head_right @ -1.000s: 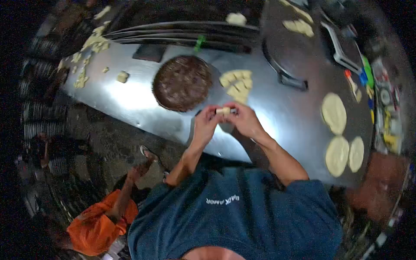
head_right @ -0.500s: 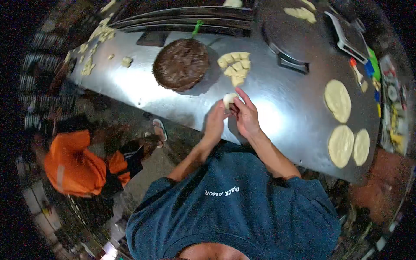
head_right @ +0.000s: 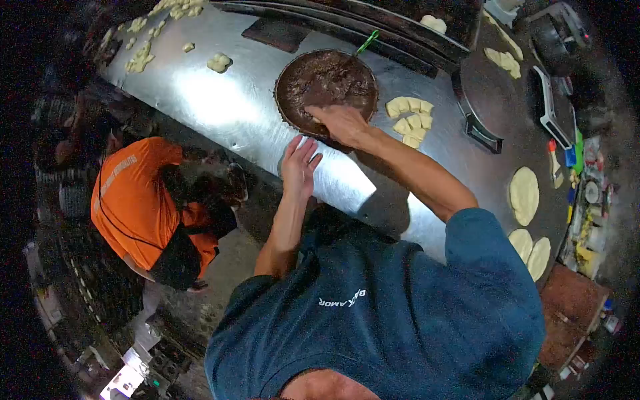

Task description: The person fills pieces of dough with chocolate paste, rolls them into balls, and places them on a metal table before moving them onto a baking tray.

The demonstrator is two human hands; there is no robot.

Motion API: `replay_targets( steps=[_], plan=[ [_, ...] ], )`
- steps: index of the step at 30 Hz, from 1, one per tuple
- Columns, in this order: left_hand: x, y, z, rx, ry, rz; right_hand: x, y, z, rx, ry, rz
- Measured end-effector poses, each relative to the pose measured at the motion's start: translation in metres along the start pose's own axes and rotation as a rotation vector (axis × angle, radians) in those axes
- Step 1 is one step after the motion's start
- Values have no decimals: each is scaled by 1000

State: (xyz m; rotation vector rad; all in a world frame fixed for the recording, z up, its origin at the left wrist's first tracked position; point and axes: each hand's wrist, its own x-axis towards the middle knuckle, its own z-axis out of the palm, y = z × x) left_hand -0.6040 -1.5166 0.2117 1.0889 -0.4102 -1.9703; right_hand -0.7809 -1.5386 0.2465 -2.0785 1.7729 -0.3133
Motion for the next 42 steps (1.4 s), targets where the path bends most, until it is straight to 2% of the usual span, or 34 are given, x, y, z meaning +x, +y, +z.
replay_targets(
  steps=[1,4,5,7,9,11,13,15,16,17,19,21,23,28,30,31,33,34,35,38,40,41,42],
  plan=[
    [4,2,1,-12,6,-8,4,1,0,-5,-16,1],
    [5,10,10,-108,13,-71,9,15,-6,437,-89,64],
    [5,9,8,-112,15,-84,7,11,-7,436,-97,75],
    [7,8,7,-124,5,-80,2,-1,-10,179,-96,174],
    [9,8,6,-125,0,-86,-6,-10,-7,162,-97,162],
    [8,8,3,-119,-7,-89,-16,-16,-6,84,2,65],
    [2,9,-1,-64,-64,-122,-26,-24,-11,68,34,56],
    [-6,4,-11,49,-101,-122,-35,-16,2,271,182,107],
    [-11,1,-15,155,-128,-120,-38,-6,9,545,121,203],
    [-18,-1,-14,170,-136,-118,-46,-4,3,552,136,205],
    [-32,-6,-8,303,-139,-132,-65,-8,-18,1657,-164,546],
    [-52,-7,9,284,-168,-116,-90,-15,-24,1868,-104,541],
    [-67,-10,22,206,-284,-52,-114,-23,-25,2011,-33,523],
    [-80,-38,35,289,-325,71,-166,-22,-20,2115,113,542],
    [-90,-43,48,148,-312,39,-184,-15,-19,2200,343,547],
    [-97,-46,52,154,-317,40,-192,-16,-17,2204,349,540],
    [-112,-52,66,229,-299,80,-207,-32,-16,1138,461,365],
    [-121,-54,74,291,-292,91,-213,-43,-17,1009,563,360],
    [-125,-57,74,294,-290,91,-218,-45,-14,485,681,260],
    [-131,-58,73,591,-362,397,-229,-49,-25,445,705,185],
    [-122,-56,71,546,-416,427,-232,-56,-50,827,345,367],
    [-119,-52,71,495,-483,453,-229,-54,-48,714,464,268],
    [-121,-46,73,351,-577,228,-228,-50,-50,598,461,236]
  ],
)
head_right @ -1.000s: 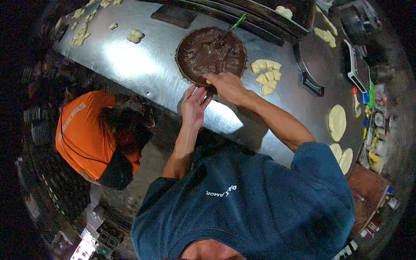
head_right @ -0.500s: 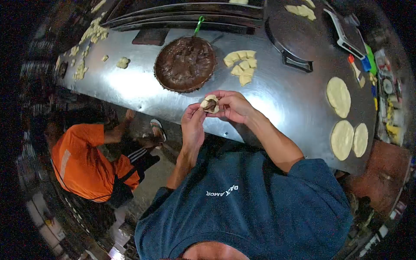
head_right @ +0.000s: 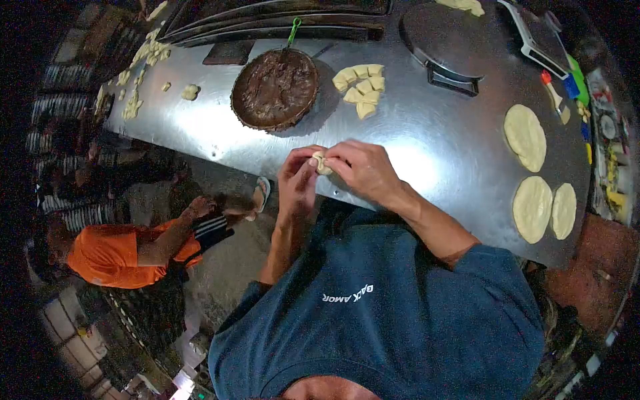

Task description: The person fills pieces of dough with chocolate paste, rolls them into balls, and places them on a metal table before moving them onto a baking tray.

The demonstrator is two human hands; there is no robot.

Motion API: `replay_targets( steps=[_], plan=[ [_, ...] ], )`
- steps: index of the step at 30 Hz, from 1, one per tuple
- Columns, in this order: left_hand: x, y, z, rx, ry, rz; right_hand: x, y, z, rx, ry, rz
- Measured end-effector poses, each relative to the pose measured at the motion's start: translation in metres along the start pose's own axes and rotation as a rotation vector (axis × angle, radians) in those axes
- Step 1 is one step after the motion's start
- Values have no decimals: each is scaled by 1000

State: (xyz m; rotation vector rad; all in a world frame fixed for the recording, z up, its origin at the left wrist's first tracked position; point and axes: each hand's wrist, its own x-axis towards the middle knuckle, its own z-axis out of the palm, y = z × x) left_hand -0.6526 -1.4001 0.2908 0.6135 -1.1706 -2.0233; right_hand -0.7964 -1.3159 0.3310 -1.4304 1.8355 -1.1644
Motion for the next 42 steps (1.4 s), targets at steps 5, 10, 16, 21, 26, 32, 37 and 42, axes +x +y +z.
replay_targets(
  steps=[5,10,16,21,26,32,37,42],
  plan=[
    [17,-7,-26,-293,-78,-290,30,0,9,133,32,-31],
    [33,-7,-46,-290,13,-325,40,5,46,52,206,-24],
    [58,7,-69,-225,-88,-440,58,-5,51,-19,118,106],
    [77,-2,-60,-150,-273,-536,43,4,45,-199,258,35],
    [61,-48,-13,-66,-367,-627,-16,30,20,-270,389,-14],
    [76,-117,29,1027,-303,-28,-121,135,-13,-589,475,264],
    [129,-120,21,1610,-56,363,-155,129,-18,-787,390,186],
    [128,-140,34,1154,-141,120,-101,134,-14,-471,467,68]
  ],
)
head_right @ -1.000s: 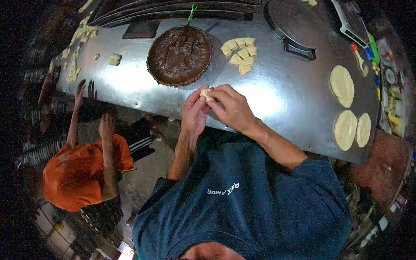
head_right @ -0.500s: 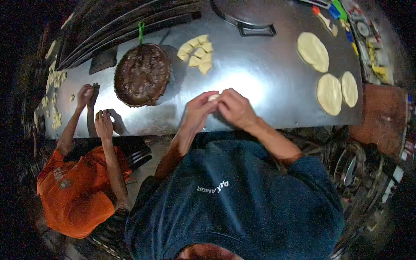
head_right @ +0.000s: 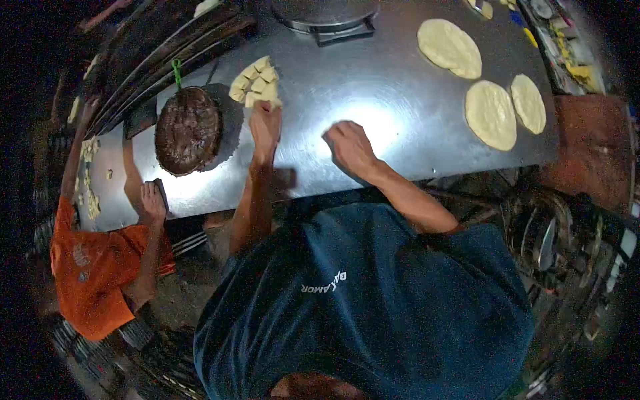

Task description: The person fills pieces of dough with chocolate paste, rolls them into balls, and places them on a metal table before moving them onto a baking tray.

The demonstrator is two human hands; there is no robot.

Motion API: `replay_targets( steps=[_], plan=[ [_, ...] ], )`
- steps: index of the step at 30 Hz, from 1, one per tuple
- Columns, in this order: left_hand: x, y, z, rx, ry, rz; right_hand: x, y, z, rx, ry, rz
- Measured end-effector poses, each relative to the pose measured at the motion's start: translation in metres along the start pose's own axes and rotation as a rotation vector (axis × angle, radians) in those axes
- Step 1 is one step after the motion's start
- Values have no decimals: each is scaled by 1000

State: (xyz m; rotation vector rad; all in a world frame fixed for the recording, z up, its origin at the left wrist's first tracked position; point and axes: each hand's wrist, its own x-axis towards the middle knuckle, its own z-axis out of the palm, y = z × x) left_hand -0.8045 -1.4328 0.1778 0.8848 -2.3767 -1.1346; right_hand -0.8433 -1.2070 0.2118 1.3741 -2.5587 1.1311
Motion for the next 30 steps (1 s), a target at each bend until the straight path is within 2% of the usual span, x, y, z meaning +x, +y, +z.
replay_targets(
  steps=[1,3,5,6,7,8,9,10,11,12,13,15,16,17,19,20,21,23,25,26,27,28,30],
  plan=[
    [-15,15,-11,-53,-18,-22,-15,11,0,18,-156,-64],
    [-45,10,-35,-110,-3,82,-41,77,-3,-77,-341,-221],
    [-75,-5,-40,82,135,165,-14,96,-18,-244,-366,69],
    [-87,-11,-44,100,136,144,8,80,-10,-209,128,-8],
    [-96,-16,-45,303,44,354,28,74,7,-124,224,9],
    [-106,-20,-47,502,-61,561,31,62,24,8,200,5],
    [-117,-24,-50,512,-67,553,30,54,37,137,186,8],
    [-124,-26,-51,-235,-113,145,12,47,33,101,-125,-35],
    [-128,-33,-49,-974,-152,-290,-9,37,22,177,-119,-151],
    [-130,-56,-50,-323,-31,98,-23,49,11,201,-111,-196],
    [-123,-58,-56,-326,-25,100,-32,67,-1,225,-105,-241],
    [-119,-47,-71,-70,102,346,-9,95,-26,-254,-536,35],
    [-116,-30,-80,146,52,345,0,93,-15,-151,62,-1],
    [-112,-35,-75,141,47,346,22,90,1,-90,173,74],
    [-100,-47,-57,134,46,580,41,71,34,107,232,125],
    [-102,-49,-60,120,34,590,28,55,37,73,123,66],
    [-100,-50,-68,108,50,503,11,38,35,34,20,0],
    [-93,-41,-80,79,106,344,-45,36,17,157,-67,-12],
    [-93,-52,-88,185,185,328,-36,22,-15,142,-139,224],
    [-90,-65,-86,172,178,330,-15,6,-28,120,-199,491],
    [-89,-78,-81,252,177,429,-1,9,-25,164,-51,451],
    [-91,-91,-77,334,176,525,13,9,-18,146,9,404],
    [-92,-52,-84,260,103,548,34,20,-6,130,64,353]
  ],
)
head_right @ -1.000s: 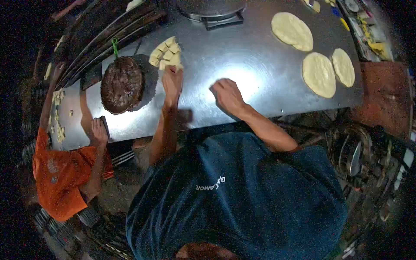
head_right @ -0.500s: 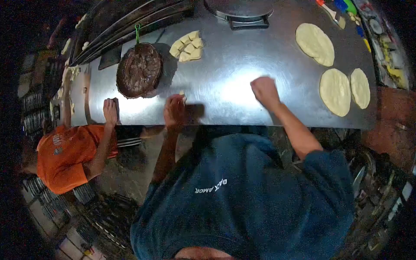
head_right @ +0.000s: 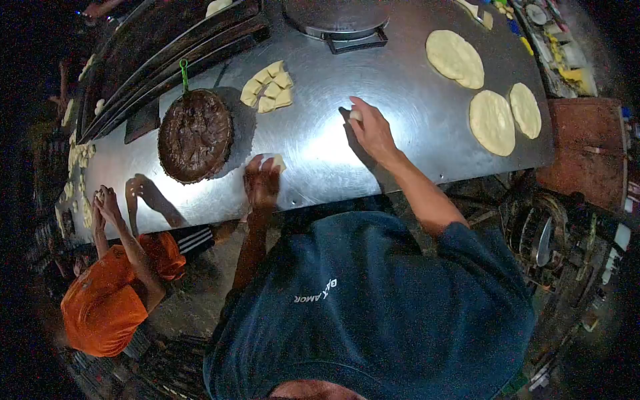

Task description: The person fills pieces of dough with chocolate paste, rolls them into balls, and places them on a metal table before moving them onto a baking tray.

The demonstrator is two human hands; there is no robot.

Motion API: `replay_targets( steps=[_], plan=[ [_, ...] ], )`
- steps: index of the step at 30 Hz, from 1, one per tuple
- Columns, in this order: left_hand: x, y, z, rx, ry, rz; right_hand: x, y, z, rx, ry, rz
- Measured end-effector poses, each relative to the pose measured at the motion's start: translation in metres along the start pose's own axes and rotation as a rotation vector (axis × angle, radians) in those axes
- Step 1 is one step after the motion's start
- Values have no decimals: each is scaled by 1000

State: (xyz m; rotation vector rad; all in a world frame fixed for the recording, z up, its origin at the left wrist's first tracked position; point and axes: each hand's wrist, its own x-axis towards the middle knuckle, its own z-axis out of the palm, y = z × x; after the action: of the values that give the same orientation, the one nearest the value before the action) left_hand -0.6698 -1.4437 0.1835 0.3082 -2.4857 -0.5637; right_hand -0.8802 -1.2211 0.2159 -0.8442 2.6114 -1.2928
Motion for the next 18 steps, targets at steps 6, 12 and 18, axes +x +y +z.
replay_targets(
  steps=[6,12,18],
  plan=[
    [17,34,2,-681,-238,-622,4,-24,13,-322,-105,-178],
    [56,80,15,-1145,-375,-825,-13,-71,5,377,-485,204],
    [66,95,-11,-1301,-244,-794,-15,-75,-14,1267,-587,608]
  ],
)
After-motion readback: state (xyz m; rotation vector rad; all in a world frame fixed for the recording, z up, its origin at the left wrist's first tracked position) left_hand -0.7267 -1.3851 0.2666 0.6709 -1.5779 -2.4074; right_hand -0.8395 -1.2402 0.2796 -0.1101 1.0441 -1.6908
